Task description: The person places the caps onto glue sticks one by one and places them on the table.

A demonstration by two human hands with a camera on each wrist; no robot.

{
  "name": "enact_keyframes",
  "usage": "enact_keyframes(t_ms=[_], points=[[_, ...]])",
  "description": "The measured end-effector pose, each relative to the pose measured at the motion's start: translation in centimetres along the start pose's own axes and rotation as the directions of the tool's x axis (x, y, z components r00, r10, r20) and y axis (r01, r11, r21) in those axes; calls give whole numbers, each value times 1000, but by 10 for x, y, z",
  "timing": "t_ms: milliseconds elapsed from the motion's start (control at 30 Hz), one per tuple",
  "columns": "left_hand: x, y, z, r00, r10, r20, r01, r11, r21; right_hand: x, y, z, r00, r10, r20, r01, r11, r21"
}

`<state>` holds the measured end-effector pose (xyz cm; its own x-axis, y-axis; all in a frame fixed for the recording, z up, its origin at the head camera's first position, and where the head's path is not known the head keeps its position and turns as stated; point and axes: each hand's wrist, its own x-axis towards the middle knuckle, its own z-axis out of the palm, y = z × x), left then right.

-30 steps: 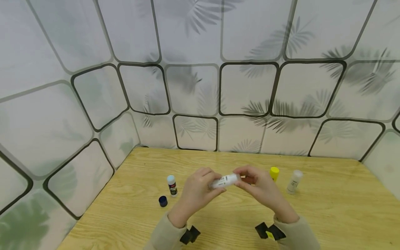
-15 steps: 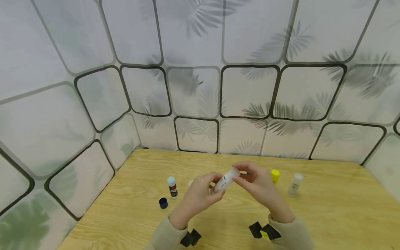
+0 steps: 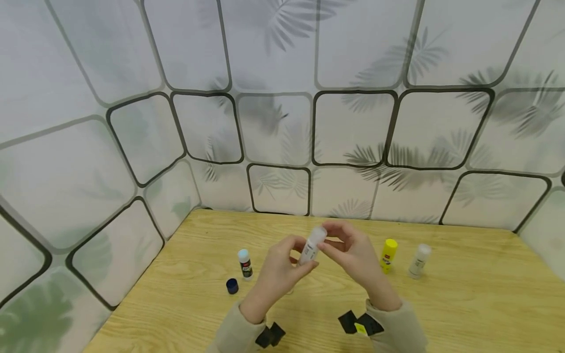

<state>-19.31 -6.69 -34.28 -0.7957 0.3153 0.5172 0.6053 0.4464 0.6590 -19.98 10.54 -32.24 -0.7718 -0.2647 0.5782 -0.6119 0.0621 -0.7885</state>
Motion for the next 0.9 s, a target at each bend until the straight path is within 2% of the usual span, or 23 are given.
enact_keyframes(t_ms=[200,400,567,800,900], points=[[-1,0,0,999,22,-28,-21,1000,18,-1,2,6,998,55,1,-55,998,-22],[-1,-2,-1,999,41,-25,-39,997,74,-2,6,6,997,68,-31,-69,996,-58],[0,-3,-5,999,22,-24,-18,990,140,-2,13,0,994,78,-78,-87,990,-112],[1,-3,-11,1000,9,-20,-5,982,187,0,32,-8,976,176,-127,-197,964,-180],[1,-3,-13,1000,2,-7,0,982,189,1,42,-8,974,186,-129,-211,954,-213]])
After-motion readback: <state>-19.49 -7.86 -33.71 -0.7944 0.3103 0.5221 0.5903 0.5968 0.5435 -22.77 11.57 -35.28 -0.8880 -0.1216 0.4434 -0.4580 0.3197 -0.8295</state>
